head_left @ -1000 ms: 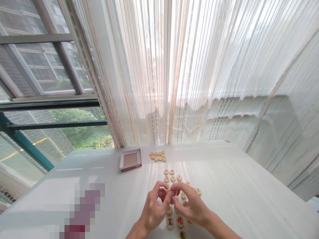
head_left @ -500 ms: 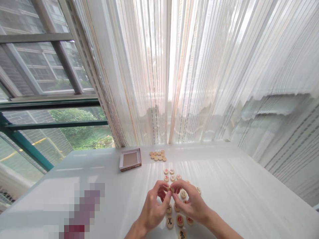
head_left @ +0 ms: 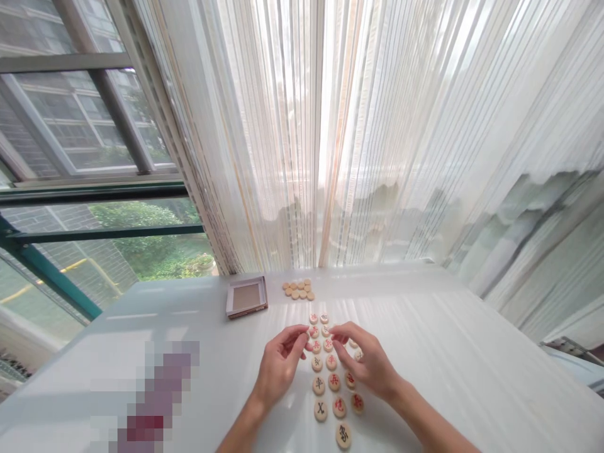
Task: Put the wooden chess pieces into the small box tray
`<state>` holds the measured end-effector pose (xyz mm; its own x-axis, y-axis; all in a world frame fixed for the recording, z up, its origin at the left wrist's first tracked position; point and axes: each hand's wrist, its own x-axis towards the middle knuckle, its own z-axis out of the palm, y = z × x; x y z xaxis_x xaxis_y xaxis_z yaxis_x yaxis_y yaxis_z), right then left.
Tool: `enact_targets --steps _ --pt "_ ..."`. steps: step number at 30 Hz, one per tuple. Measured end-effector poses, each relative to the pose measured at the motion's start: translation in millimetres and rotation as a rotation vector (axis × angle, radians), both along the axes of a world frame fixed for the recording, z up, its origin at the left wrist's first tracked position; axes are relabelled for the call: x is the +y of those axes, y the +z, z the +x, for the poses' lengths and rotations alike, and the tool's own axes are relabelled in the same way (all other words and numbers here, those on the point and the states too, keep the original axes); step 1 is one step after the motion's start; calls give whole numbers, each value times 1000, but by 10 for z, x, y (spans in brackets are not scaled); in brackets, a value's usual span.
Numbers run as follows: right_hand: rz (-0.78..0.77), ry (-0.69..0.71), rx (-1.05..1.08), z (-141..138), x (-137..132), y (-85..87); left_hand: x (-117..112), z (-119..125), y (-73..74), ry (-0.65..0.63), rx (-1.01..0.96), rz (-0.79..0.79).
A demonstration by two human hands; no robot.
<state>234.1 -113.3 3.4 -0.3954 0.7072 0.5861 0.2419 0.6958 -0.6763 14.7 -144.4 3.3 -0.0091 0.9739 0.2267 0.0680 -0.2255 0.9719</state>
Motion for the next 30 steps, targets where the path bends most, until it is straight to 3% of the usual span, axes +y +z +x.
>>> enact_targets --steps 10,22,26,30 --pt "24 -101 -15 132 147 -30 85 -47 -101 54 -124 -103" --pt "-162 -401 33 400 569 -263 117 -40 -132 53 -237 -198" --pt "-169 -391 11 406 577 -253 147 -66 -177 51 -229 -162" --pt "-113 -242 -79 313 396 -124 178 -93 -233 86 -215 -147"
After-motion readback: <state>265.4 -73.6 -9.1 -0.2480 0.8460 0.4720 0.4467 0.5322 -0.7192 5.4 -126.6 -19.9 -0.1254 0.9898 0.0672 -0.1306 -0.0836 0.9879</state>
